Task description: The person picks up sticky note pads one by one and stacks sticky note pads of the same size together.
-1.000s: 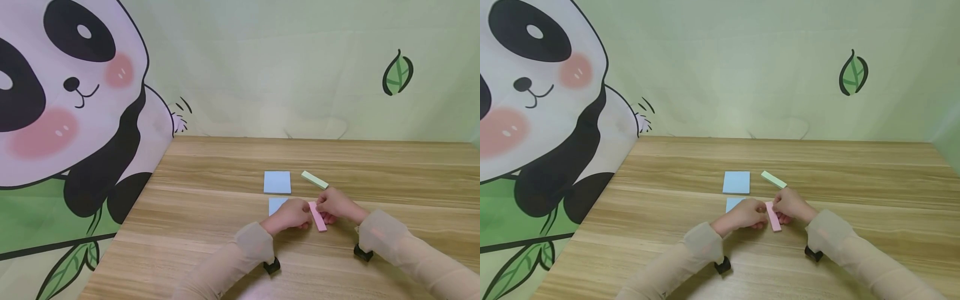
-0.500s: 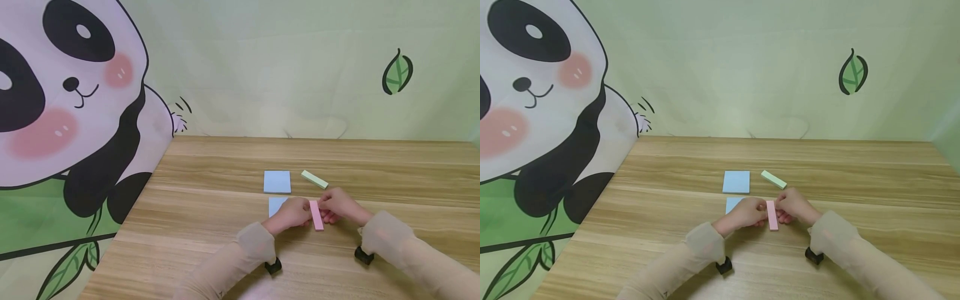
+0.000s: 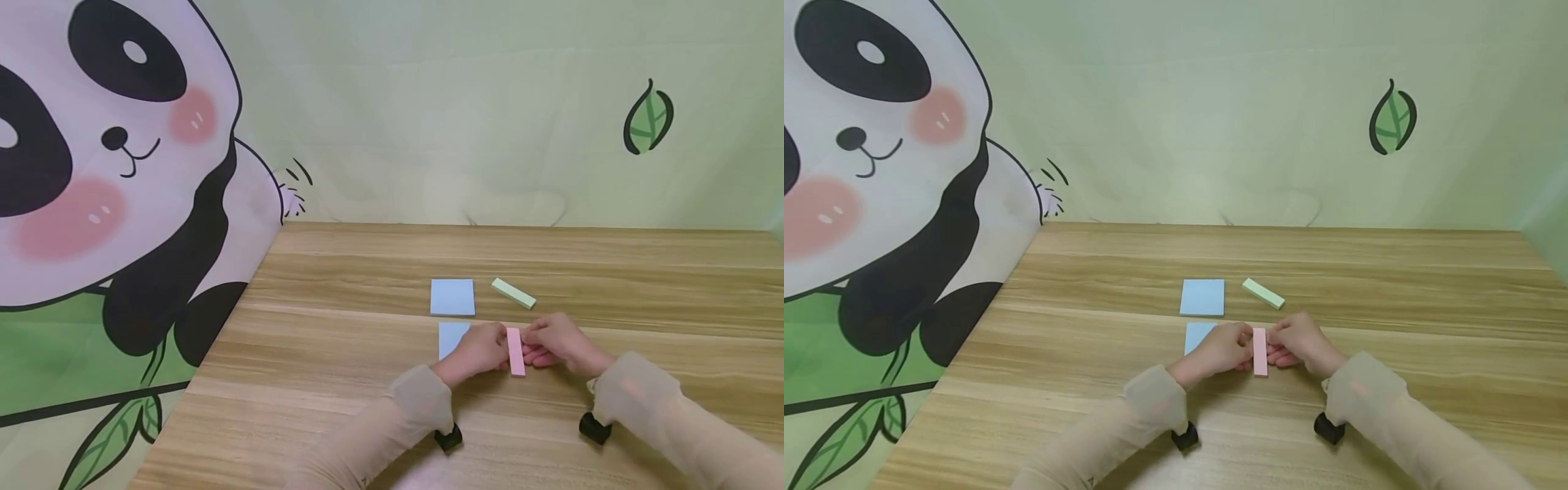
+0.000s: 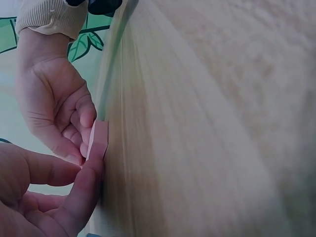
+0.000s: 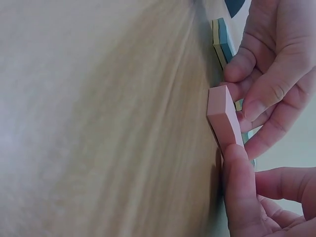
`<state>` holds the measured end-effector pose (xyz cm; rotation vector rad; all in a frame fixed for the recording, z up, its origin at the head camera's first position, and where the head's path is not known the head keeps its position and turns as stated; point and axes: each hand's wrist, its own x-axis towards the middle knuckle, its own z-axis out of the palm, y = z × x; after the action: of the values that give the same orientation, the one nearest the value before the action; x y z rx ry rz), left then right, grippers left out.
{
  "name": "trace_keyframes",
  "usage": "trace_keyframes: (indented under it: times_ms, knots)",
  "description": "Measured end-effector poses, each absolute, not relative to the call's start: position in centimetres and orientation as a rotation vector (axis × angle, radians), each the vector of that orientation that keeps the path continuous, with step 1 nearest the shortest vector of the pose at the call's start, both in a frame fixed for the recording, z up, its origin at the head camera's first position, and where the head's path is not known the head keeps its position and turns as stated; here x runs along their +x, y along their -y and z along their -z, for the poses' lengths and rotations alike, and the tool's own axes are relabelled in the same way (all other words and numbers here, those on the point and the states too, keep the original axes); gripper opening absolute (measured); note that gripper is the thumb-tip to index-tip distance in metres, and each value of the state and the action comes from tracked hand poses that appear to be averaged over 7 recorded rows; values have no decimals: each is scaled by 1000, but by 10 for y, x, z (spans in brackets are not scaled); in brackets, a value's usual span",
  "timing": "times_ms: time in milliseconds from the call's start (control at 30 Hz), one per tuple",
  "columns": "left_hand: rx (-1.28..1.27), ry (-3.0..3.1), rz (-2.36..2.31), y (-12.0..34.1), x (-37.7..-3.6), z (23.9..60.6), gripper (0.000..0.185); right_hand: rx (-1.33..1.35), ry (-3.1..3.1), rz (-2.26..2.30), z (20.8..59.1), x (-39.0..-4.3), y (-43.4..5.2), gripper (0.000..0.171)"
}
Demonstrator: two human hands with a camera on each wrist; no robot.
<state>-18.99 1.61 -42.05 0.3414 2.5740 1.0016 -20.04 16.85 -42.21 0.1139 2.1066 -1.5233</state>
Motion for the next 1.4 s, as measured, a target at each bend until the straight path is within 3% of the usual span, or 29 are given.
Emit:
trace_keyframes:
  times_ms: [367,800,967,1200,1400]
  knots:
    - [307,-2600,-1021,-19,-189,424,20,130,-2070,1547,422,-199,-170,26]
    - [280,-2615,-983,-20,-189,424,13,124,-2104,1509,422,-200,-168,25]
    - [348,-2666,-870,-19,-191,419,2,96,-2159,1461,419,-201,-168,23]
    - [366,-2711,-893,-16,-199,410,38,-22,-2306,1388,410,-214,-174,20]
    - [362,-2696,-990,-14,-208,410,34,-81,-2432,1333,403,-228,-180,25]
